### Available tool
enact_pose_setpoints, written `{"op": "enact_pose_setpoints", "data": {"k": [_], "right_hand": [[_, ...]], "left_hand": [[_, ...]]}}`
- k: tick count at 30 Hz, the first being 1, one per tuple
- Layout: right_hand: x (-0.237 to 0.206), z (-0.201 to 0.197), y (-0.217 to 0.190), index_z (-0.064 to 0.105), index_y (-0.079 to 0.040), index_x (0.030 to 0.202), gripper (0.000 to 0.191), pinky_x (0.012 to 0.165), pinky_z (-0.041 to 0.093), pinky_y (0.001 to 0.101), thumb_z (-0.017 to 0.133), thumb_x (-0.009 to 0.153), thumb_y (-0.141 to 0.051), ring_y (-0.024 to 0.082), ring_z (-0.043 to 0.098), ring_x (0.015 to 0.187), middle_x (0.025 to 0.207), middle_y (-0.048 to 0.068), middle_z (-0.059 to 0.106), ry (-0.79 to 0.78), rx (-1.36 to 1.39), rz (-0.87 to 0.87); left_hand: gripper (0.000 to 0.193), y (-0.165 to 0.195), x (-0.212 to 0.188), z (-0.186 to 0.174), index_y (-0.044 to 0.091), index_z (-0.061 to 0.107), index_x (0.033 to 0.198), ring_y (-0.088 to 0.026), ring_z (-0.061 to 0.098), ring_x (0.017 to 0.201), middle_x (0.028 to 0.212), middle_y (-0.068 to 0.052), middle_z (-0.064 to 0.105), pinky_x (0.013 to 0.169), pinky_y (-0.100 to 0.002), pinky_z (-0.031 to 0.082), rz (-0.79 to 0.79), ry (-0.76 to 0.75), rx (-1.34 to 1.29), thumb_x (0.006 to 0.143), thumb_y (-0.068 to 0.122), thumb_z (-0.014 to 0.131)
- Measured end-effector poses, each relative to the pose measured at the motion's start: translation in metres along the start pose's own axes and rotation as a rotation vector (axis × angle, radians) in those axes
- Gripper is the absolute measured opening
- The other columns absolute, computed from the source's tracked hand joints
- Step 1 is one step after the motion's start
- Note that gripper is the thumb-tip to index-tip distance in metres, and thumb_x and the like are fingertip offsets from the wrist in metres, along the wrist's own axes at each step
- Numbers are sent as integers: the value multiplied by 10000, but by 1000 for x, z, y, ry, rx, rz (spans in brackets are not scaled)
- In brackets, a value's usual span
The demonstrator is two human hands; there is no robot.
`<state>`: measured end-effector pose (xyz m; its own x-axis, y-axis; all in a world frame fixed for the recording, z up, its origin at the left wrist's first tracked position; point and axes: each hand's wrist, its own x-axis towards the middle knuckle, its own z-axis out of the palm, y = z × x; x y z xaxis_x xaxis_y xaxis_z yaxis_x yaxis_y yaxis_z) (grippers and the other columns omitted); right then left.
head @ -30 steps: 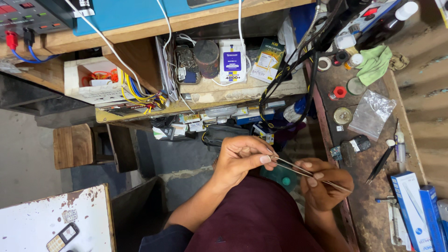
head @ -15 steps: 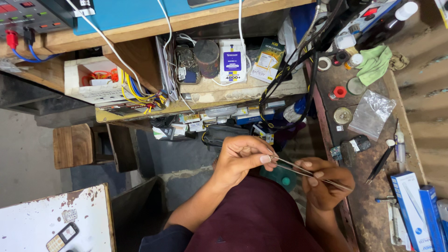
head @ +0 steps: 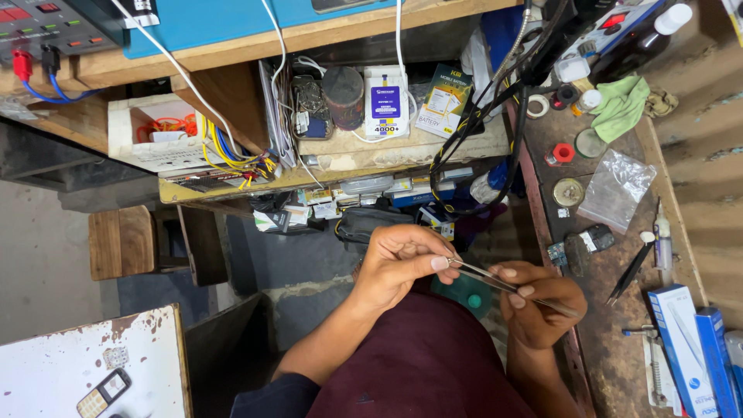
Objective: The person solders a small circuit board held at a cluttered repair workbench. They handle a small component with tweezers, apply flux or adhesive from a tube, and use a soldering iron to work on the board's contacts, repositioning the board and tools as they go.
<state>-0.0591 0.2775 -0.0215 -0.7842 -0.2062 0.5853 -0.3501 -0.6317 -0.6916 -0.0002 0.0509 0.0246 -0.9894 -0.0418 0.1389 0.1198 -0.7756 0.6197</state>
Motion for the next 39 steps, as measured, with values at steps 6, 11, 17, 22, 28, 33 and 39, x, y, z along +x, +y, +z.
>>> {"op": "enact_pose_setpoints", "data": {"k": [6,11,17,22,28,33,39], "right_hand": [[7,8,-4,622,8,1104,107,897,653,436,702,1038,-17,302,757,1018,1073,229,737,129,86,-41],[22,27,-18,520,-54,1265,290,746,663,416,704,1074,-172,293,756,904,1006,175,693,231,105,88],[39,30,-21,490,-39,1184,264,755,609,358,726,1102,-124,234,691,869,1066,104,590,261,109,252],[46,26,-20,521,-10,1227,275,796,595,359,710,1085,-150,231,686,862,1078,162,657,231,104,293],[57,40,-23,510,-10,1211,236,842,622,413,696,1103,-107,240,696,895,954,156,671,173,49,259],[65,47,-25,506,10,1223,238,815,631,428,680,1088,-82,245,703,874,962,184,684,140,8,253],[64,49,-19,507,5,1248,242,812,621,408,678,1092,-66,246,702,869,953,175,677,158,16,262]], "left_hand": [[115,2,-2,-2,-53,713,1073,-246,745,935,1058,-205,744,822,-351,614,-13,1,15,976,-97,669],[106,-2,-4,-2,-42,710,1088,-216,733,950,1076,-177,738,842,-333,602,-38,-19,22,994,-75,674],[107,-5,-5,-2,-41,713,1087,-192,724,930,1056,-157,736,827,-314,587,-37,-7,31,988,-66,684],[102,-6,-4,-2,-48,723,1084,-179,717,915,1040,-148,739,815,-302,579,-43,5,63,988,-54,694],[111,-7,-4,-2,-53,728,1089,-169,716,898,1029,-140,742,795,-290,574,-78,27,92,983,-36,701],[120,-9,-4,-2,-63,732,1104,-167,711,893,1023,-142,743,790,-287,569,-87,23,96,991,-34,703],[124,-10,-4,-4,-59,730,1098,-169,718,887,1022,-142,745,789,-287,576,-105,44,78,981,-27,703]]}}
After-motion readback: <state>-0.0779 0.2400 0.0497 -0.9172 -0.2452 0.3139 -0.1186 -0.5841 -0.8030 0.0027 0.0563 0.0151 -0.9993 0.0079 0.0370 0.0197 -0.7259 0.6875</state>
